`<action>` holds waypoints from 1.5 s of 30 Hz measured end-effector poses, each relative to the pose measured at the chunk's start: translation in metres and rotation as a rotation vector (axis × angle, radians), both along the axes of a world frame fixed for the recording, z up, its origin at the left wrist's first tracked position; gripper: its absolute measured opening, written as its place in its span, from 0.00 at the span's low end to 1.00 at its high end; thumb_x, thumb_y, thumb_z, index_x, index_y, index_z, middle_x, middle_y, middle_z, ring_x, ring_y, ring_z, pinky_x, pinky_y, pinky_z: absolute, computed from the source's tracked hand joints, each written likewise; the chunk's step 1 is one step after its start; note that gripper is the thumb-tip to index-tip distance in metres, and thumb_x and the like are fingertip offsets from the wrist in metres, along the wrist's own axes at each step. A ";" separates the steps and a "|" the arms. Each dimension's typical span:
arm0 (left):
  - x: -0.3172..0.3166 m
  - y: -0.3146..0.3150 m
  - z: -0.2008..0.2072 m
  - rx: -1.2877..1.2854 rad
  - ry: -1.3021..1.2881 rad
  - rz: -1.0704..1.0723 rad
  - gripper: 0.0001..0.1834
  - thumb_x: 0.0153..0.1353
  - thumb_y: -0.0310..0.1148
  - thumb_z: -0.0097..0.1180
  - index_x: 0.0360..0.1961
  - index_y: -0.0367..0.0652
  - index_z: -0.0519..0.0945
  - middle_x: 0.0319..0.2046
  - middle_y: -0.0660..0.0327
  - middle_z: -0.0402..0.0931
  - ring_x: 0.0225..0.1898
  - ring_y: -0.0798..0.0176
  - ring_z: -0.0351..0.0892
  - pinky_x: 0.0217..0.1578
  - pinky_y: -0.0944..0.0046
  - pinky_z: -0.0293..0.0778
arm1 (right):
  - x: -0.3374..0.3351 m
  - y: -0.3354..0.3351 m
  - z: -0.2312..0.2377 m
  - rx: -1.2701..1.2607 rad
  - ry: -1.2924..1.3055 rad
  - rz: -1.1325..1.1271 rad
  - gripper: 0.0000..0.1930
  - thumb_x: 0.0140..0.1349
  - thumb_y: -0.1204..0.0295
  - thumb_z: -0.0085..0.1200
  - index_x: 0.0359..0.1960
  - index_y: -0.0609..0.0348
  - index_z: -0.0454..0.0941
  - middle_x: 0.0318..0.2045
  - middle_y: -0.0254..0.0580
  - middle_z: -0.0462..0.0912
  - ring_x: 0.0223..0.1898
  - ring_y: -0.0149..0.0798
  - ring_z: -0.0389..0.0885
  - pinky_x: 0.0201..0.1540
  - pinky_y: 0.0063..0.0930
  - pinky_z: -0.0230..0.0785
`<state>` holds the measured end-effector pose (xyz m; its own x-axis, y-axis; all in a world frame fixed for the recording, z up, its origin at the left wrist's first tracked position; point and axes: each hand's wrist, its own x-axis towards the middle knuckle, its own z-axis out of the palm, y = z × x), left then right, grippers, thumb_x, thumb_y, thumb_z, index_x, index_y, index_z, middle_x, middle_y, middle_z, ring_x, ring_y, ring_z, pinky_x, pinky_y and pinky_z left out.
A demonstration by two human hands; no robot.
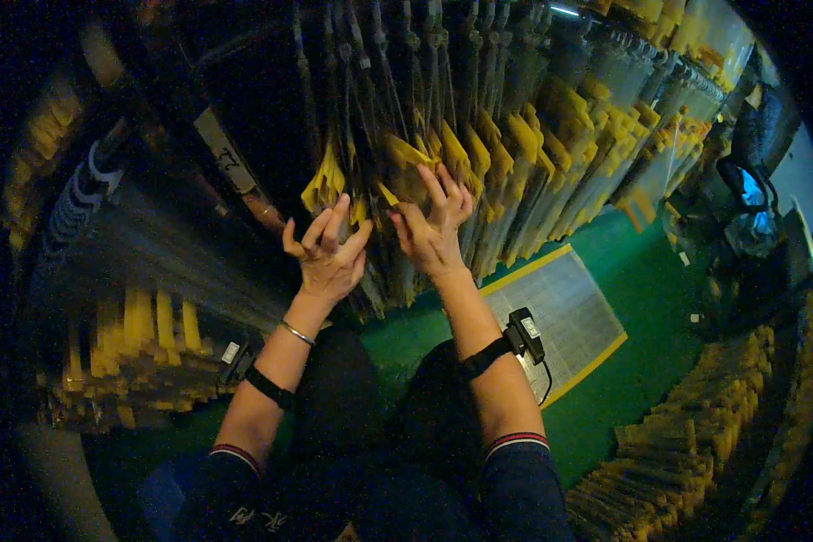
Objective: Hanging metal mesh screens onto a rack for storage or processing.
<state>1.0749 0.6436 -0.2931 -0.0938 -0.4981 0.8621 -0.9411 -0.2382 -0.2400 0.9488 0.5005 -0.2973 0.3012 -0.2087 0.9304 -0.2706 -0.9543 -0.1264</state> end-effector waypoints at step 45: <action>0.066 -0.021 -0.161 0.835 -0.057 -0.074 0.02 0.45 0.28 0.52 0.18 0.45 0.75 0.23 0.55 0.73 0.36 0.52 0.73 0.45 0.51 0.66 | -0.063 -0.050 -0.067 0.028 0.226 0.055 0.26 0.50 0.81 0.51 0.52 0.42 0.76 0.56 0.45 0.74 0.54 0.45 0.74 0.57 0.43 0.64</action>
<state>1.1413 0.6224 -0.4544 -0.1840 -0.9611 0.2058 -0.9283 0.1011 -0.3579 0.8858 0.4505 -0.3647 0.5128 -0.2115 0.8321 -0.2433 -0.9653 -0.0954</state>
